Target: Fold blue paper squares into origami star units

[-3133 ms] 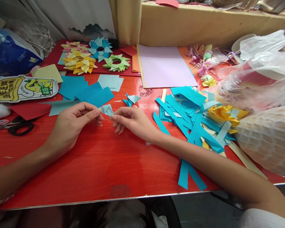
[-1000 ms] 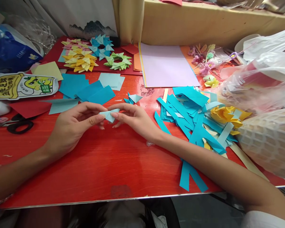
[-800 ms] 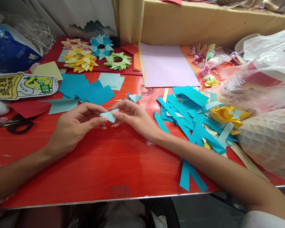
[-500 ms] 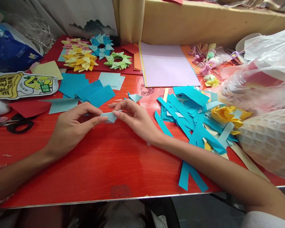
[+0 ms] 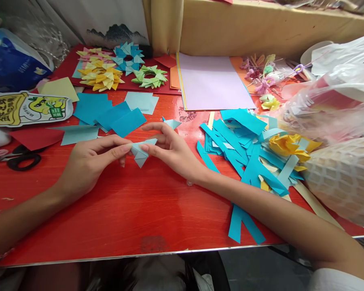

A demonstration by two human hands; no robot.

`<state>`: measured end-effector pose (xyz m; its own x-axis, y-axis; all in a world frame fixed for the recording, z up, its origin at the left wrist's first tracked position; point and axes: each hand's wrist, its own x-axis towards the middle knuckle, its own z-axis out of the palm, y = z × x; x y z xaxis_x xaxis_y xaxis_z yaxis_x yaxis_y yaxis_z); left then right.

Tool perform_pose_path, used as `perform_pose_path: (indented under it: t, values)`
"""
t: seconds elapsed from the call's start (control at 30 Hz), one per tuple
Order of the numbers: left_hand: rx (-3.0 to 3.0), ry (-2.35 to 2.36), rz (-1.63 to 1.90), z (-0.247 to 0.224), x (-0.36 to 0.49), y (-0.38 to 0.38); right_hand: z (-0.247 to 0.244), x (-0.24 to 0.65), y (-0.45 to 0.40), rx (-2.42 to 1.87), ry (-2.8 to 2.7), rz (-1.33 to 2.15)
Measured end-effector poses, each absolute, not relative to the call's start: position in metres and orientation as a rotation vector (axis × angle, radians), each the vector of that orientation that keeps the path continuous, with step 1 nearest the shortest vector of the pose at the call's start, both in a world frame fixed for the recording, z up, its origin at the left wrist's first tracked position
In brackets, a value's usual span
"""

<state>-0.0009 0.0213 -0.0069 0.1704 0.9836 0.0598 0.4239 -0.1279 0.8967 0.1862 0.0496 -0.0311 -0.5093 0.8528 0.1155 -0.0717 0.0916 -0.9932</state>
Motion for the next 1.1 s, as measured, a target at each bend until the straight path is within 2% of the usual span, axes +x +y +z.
perform_pose_path:
  t: [0.27,0.5,0.8,1.1]
  values:
    - [1.626,1.384,0.848,-0.0075,0.0009,0.0228,-0.0332,0.1850,0.0498,-0.819,-1.637,1.478]
    - [1.610,1.411,0.922,-0.0069,0.0022,0.0198,-0.0339,0.1841,0.0510,-0.769,-1.618,1.602]
    - [1.337,1.197,0.991,-0.0126,0.0004,0.0249,-0.0374,0.1849,0.0530,-0.767,-1.573,1.583]
    - [1.496,1.392,0.979,-0.0102,0.0029,0.0224,-0.0328,0.1833,0.0526,-0.721,-1.555,1.630]
